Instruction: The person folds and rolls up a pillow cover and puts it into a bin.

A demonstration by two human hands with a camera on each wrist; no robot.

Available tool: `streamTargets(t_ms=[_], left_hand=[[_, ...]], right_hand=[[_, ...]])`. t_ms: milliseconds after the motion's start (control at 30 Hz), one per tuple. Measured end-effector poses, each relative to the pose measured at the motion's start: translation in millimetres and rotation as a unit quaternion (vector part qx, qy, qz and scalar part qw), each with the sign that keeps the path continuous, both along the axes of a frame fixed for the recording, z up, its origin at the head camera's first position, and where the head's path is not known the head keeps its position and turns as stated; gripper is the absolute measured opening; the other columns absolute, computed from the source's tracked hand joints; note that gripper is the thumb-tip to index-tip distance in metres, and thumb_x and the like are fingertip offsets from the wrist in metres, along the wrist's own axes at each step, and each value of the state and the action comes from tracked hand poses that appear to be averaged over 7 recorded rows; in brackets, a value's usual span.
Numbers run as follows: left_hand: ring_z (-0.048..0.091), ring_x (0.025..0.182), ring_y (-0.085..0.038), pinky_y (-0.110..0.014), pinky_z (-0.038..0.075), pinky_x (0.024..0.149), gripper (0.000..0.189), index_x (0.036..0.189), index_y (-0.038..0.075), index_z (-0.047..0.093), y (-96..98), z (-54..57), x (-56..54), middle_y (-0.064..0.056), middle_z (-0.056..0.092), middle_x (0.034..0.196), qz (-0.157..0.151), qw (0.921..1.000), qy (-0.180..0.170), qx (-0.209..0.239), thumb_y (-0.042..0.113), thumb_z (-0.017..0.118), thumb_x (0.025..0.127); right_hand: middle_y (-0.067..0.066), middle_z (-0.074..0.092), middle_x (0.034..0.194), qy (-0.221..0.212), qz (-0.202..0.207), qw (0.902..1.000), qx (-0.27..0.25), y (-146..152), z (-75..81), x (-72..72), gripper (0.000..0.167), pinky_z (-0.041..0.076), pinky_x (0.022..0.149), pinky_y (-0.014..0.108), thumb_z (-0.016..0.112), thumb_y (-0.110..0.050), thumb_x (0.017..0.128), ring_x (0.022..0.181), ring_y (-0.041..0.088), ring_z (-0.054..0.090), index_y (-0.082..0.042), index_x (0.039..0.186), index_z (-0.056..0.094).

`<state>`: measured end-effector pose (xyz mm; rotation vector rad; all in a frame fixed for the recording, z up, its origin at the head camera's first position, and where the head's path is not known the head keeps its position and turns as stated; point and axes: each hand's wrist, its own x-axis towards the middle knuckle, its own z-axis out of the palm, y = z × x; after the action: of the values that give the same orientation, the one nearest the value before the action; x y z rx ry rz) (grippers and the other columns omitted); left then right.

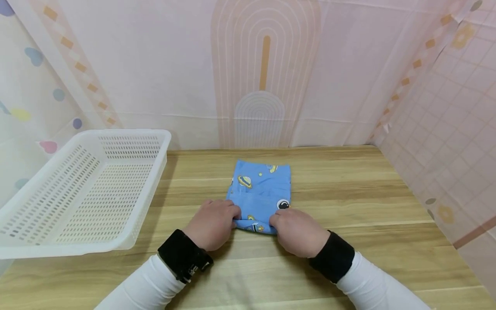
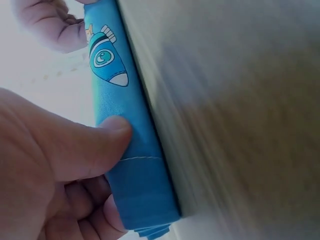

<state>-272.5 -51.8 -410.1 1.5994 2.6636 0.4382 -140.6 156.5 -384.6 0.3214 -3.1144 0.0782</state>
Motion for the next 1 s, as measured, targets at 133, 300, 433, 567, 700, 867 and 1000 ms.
streamTargets(t_ms=[133, 300, 433, 567, 700, 867, 1000], left_hand=[[0.065, 0.105, -0.021, -0.046, 0.047, 0.094, 0.004, 0.101, 0.018, 0.071, -0.1, 0.3, -3.1, 0.005, 0.068, 0.1, 0.005, 0.9991, -0.041, -0.013, 0.014, 0.071, 0.1], [0.065, 0.109, -0.023, -0.049, 0.045, 0.099, 0.004, 0.103, 0.018, 0.071, -0.9, -0.3, -7.1, 0.006, 0.069, 0.103, 0.008, 0.9975, -0.068, -0.016, 0.016, 0.068, 0.102], [0.065, 0.104, -0.021, -0.051, 0.044, 0.1, 0.005, 0.103, 0.018, 0.071, -1.2, -0.5, -11.1, 0.006, 0.07, 0.101, 0.01, 0.996, -0.087, -0.016, 0.016, 0.067, 0.103], [0.062, 0.093, -0.015, -0.051, 0.044, 0.097, 0.007, 0.099, 0.019, 0.071, -1.3, 0.5, -14.9, 0.007, 0.069, 0.095, 0.014, 0.9938, -0.11, -0.014, 0.016, 0.066, 0.103], [0.061, 0.089, -0.011, -0.052, 0.044, 0.096, 0.009, 0.098, 0.021, 0.071, -1.3, 1.5, -17.2, 0.009, 0.069, 0.092, 0.021, 0.9914, -0.129, -0.01, 0.018, 0.066, 0.104], [0.061, 0.084, -0.009, -0.05, 0.043, 0.093, 0.009, 0.098, 0.022, 0.073, -0.4, 0.7, -20.4, 0.01, 0.07, 0.089, 0.032, 0.9896, -0.14, -0.005, 0.021, 0.066, 0.104], [0.068, 0.09, -0.011, -0.052, 0.045, 0.094, 0.009, 0.101, 0.022, 0.077, 0.1, 0.1, -22.3, 0.009, 0.075, 0.095, 0.039, 0.9897, -0.138, 0.002, 0.022, 0.067, 0.103]], right_hand=[[-0.001, 0.065, 0.086, -0.015, 0.009, 0.9998, 0.002, 2.7, -0.3, 0.5, 0.008, 0.056, 0.078, 0.034, 0.068, -0.001, 0.094, 0.08, 0.013, 0.06, -0.006, 0.098, 0.072], [0.002, 0.066, 0.092, -0.039, 0.004, 0.9992, -0.005, 4.5, 0.1, 1.4, 0.015, 0.058, 0.083, 0.036, 0.068, 0.002, 0.092, 0.084, 0.015, 0.061, -0.004, 0.105, 0.071], [0.003, 0.067, 0.095, -0.06, -0.015, 0.9979, -0.019, 4.8, 1.1, 0.8, 0.02, 0.058, 0.084, 0.036, 0.068, 0.005, 0.091, 0.085, 0.015, 0.06, -0.003, 0.11, 0.07], [0.003, 0.068, 0.098, -0.079, -0.038, 0.9954, -0.039, 4.6, 2.1, -0.5, 0.022, 0.058, 0.087, 0.037, 0.067, 0.006, 0.093, 0.088, 0.015, 0.062, -0.004, 0.112, 0.068], [0.003, 0.07, 0.1, -0.097, -0.071, 0.9898, -0.076, 4.4, 3.1, -2.5, 0.018, 0.058, 0.086, 0.037, 0.065, 0.003, 0.097, 0.087, 0.013, 0.062, -0.007, 0.112, 0.064], [0.001, 0.068, 0.096, -0.111, -0.106, 0.9818, -0.111, 4.6, 5.2, -4.6, 0.009, 0.055, 0.079, 0.035, 0.06, -0.003, 0.103, 0.08, 0.013, 0.058, -0.01, 0.109, 0.062], [0.001, 0.068, 0.094, -0.111, -0.116, 0.9798, -0.119, 5.0, 5.4, -5.8, 0.009, 0.055, 0.079, 0.036, 0.06, -0.003, 0.103, 0.08, 0.015, 0.057, -0.011, 0.105, 0.063]])
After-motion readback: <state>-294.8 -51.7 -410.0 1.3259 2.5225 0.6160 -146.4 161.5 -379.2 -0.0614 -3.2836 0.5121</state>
